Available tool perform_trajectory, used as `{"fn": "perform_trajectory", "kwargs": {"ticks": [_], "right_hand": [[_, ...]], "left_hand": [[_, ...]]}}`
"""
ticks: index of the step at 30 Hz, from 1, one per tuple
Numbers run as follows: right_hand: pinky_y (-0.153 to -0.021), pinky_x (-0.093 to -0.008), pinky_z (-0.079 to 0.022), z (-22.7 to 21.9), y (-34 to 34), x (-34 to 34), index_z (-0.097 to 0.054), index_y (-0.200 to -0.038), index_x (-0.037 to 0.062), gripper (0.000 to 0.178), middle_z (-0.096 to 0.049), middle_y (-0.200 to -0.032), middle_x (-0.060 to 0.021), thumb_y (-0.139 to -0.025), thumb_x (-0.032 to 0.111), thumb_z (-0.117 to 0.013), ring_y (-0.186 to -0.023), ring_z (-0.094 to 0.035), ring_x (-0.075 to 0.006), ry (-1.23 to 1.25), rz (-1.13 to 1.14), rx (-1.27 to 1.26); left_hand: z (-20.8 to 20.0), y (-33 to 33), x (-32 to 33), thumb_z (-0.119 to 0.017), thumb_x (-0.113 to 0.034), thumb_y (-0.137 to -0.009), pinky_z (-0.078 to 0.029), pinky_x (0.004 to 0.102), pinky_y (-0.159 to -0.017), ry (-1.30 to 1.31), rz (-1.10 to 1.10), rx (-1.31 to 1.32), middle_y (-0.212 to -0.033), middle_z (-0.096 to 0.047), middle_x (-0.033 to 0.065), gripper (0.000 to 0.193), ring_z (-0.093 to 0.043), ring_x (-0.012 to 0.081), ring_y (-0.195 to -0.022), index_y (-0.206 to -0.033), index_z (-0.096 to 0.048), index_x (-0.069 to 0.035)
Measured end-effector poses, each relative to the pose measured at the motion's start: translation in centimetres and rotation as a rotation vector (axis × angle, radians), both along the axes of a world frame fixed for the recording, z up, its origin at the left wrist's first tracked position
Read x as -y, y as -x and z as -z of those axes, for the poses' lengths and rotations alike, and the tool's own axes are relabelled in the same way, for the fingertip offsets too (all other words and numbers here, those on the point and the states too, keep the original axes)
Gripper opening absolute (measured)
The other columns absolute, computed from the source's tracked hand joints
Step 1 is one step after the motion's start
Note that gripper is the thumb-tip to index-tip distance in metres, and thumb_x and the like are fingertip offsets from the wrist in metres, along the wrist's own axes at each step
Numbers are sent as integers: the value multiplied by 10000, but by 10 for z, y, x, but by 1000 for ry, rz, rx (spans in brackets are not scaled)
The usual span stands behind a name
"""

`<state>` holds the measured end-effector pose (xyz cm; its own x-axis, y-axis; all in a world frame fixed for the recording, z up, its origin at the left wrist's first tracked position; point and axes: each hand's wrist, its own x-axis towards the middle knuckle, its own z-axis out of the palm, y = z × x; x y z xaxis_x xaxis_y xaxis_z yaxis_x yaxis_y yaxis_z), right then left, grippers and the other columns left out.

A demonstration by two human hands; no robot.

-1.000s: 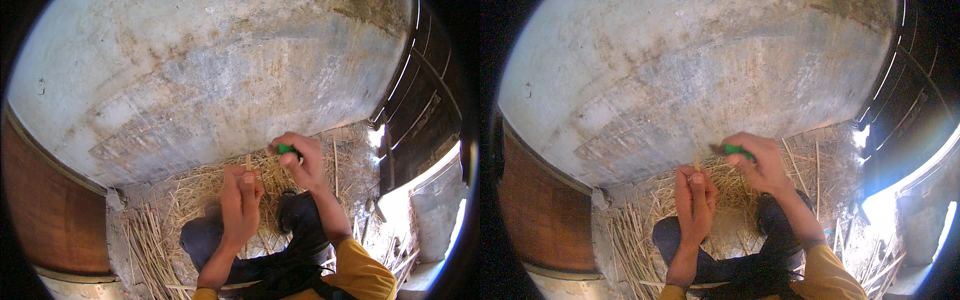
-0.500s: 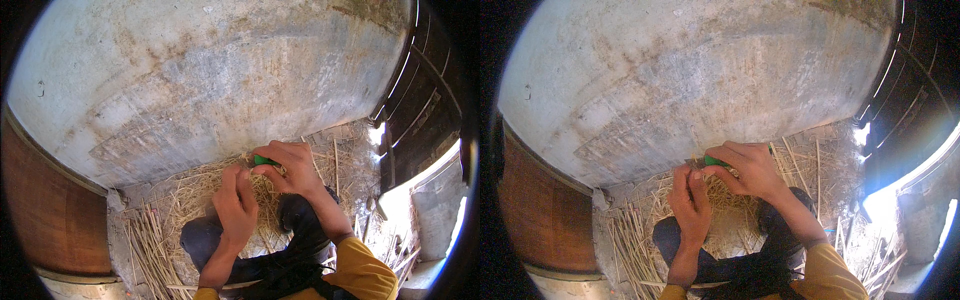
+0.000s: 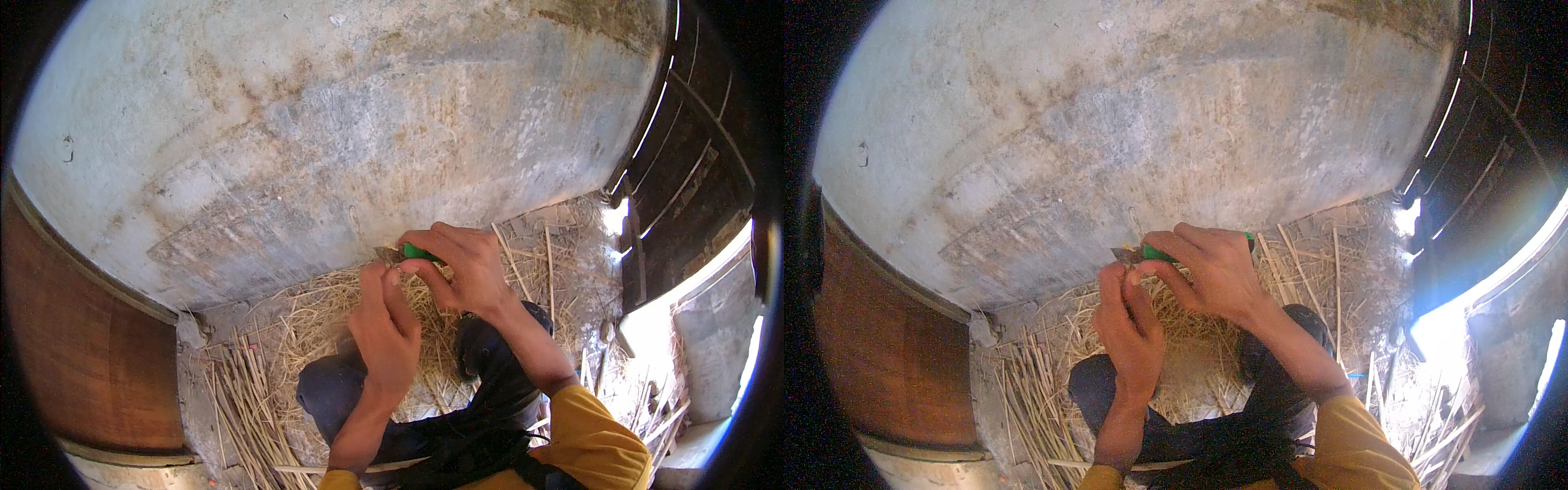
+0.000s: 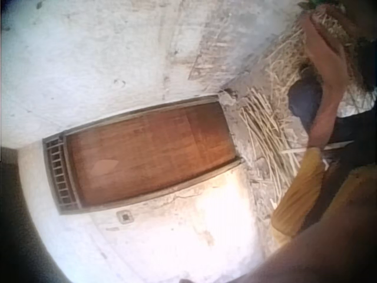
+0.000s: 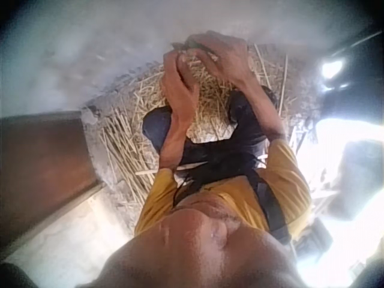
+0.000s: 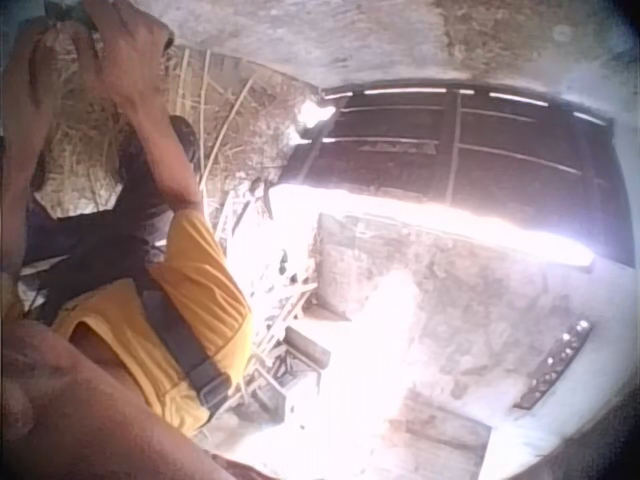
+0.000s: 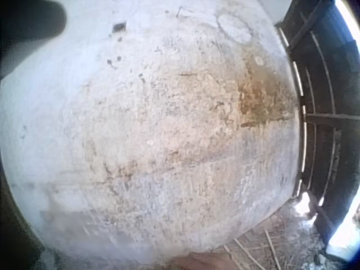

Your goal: The person shaves a piece of wood using a utility knife while sitting down. The person peels off thin layers of wood and then continues by shaving the end of a smaller wood piece.

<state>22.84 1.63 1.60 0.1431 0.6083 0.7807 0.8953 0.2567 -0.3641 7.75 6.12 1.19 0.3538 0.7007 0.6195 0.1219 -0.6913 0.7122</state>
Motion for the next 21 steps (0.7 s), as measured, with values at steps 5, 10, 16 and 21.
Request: {"fn": "perform_trajectory", "kwargs": {"ticks": [5, 10, 16, 21], "right_hand": [[-592, -428, -517, 15, -24, -17, -712, -1131, 89, 275, -715, -892, -119, -957, 299, -672, -686, -692, -306, -24, 316, 54], [-580, -332, -421, -19, -107, -1, -714, -1166, 69, 365, -618, -766, 14, -1051, 376, -552, -608, -505, -156, -106, 244, -482], [-556, -230, -283, 5, -45, 1, -639, -1226, 42, 440, -464, -778, 48, -1019, 430, -612, -634, -376, -43, 41, -134, -785], [-519, -207, -274, -7, -16, 12, -574, -1297, 32, 504, -498, -854, 19, -1020, 452, -608, -602, -388, -33, 189, -592, -996]], "left_hand": [[-4, -2, 15, -512, -99, -1054, -411, 376, -518, -14, -7, 1, -667, -503, 142, 89, -523, 233, -526, -1091, -565, -37], [6, 7, 17, -529, -138, -1065, -414, 393, -510, 87, 230, 40, -705, -569, 132, 147, -564, 261, -534, -1077, -602, -11], [-4, 9, 3, -466, -258, -1113, -318, 219, -487, 655, 554, 206, -685, -444, -39, 276, -376, 27, -550, -1100, -632, -37], [-12, 16, 2, -441, -294, -1121, -311, 207, -484, 734, 639, 164, -691, -443, -36, 310, -362, 29, -539, -1200, -613, -50]]}}
